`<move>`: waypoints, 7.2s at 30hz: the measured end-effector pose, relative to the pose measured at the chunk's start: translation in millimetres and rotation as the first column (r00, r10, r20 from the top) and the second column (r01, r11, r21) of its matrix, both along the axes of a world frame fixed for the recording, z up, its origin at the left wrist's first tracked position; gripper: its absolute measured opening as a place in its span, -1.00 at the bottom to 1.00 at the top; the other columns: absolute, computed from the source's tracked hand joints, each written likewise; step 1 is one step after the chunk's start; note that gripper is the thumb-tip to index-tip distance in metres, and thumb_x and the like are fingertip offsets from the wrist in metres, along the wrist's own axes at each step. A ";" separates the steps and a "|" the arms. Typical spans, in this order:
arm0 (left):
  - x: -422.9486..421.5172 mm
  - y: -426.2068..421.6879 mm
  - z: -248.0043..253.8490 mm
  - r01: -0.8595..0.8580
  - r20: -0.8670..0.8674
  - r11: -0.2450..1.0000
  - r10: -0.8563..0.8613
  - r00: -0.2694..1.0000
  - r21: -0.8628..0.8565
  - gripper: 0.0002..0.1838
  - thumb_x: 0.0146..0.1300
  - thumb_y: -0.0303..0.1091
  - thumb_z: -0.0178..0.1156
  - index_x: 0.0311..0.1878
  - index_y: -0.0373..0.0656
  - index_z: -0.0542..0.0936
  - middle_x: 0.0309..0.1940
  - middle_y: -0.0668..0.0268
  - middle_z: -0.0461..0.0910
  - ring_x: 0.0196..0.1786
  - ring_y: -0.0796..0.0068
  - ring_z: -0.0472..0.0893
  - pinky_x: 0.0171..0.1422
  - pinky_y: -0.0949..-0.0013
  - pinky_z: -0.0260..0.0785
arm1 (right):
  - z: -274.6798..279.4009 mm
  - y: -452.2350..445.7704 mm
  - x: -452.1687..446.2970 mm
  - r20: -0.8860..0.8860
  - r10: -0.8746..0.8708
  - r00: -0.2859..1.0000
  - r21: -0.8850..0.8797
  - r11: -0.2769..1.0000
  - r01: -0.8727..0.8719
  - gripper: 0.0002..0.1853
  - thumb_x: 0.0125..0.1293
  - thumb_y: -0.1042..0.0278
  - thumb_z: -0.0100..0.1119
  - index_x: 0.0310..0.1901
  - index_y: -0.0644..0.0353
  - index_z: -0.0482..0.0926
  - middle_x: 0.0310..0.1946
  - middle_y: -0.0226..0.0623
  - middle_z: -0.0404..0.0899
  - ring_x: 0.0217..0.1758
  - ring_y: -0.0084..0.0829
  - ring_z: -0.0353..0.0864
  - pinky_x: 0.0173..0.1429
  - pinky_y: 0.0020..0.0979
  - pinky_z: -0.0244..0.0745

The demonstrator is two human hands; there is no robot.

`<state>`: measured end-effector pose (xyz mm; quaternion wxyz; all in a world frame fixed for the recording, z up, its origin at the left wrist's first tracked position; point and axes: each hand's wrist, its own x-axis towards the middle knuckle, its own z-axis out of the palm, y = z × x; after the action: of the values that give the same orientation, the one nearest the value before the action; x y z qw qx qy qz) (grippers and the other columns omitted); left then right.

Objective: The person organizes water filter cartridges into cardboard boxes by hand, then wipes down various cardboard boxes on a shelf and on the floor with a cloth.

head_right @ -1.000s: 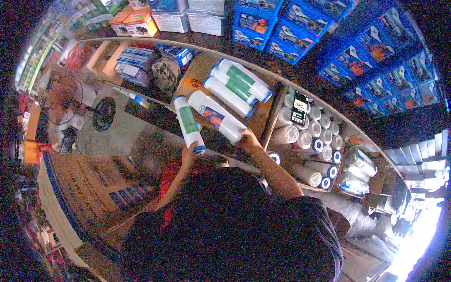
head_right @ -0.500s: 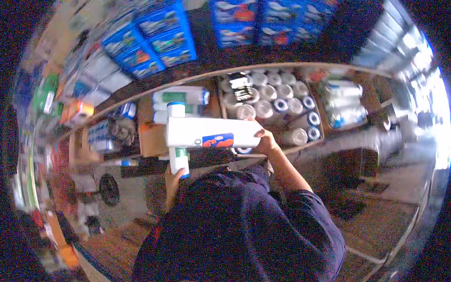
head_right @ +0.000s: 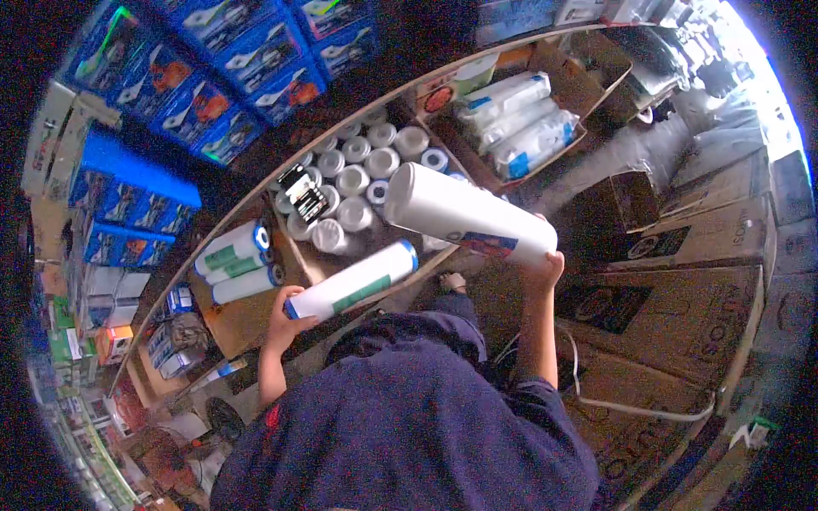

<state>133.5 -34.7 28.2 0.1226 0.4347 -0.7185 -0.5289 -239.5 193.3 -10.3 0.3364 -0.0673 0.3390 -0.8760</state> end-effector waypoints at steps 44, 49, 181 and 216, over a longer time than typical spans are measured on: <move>-236.1 106.1 -151.3 0.135 0.453 0.791 0.193 0.870 -0.597 -0.18 -0.13 -0.04 0.24 0.21 -0.18 0.18 0.26 -0.05 0.01 0.20 -0.04 0.13 0.17 -0.07 0.05 | 11.7 -143.4 -73.7 -0.503 0.723 0.474 0.472 0.689 -0.549 -0.24 -0.28 0.57 0.30 0.09 0.22 0.22 -0.12 -0.27 0.37 -0.06 -0.41 0.40 0.02 -0.42 0.36; -229.0 111.0 -161.6 0.053 0.257 0.711 0.183 0.949 -0.701 -0.21 -0.13 -0.16 0.24 0.21 -0.18 0.18 0.22 -0.06 0.06 0.20 -0.07 0.15 0.19 -0.07 0.05 | 36.1 -168.8 -33.3 -0.820 0.567 -0.085 0.566 0.777 -0.277 -0.27 -0.37 0.36 0.39 0.00 0.15 0.35 -0.16 -0.08 0.36 -0.17 -0.15 0.47 -0.16 -0.28 0.43; -281.7 39.6 -15.2 -0.073 -0.056 0.721 0.048 0.997 -0.689 -0.22 -0.24 -0.36 0.37 0.17 0.04 0.31 -0.05 0.14 0.43 -0.04 0.15 0.46 0.00 0.23 0.34 | -6.6 -35.4 -198.7 -0.378 0.742 0.553 0.760 0.590 -0.273 -0.32 -0.23 0.30 0.35 0.00 0.41 0.38 -0.20 -0.25 0.49 -0.15 -0.47 0.45 -0.02 -0.47 0.32; -236.3 17.7 -130.2 0.159 0.622 0.902 0.141 0.770 -0.402 -0.20 -0.26 -0.02 0.30 0.03 -0.25 0.23 -0.14 0.00 0.43 -0.07 0.01 0.46 -0.04 0.09 0.36 | 21.0 -80.9 -216.5 -0.476 0.875 0.089 0.874 0.482 -0.068 -0.31 -0.32 0.50 0.41 0.01 0.24 0.43 -0.19 -0.21 0.54 -0.13 -0.50 0.48 -0.02 -0.44 0.39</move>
<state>-102.8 -17.0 -102.1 -0.0379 0.5460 -0.8179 -0.1777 -456.0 112.4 10.7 0.3684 -0.5452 0.6969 -0.2853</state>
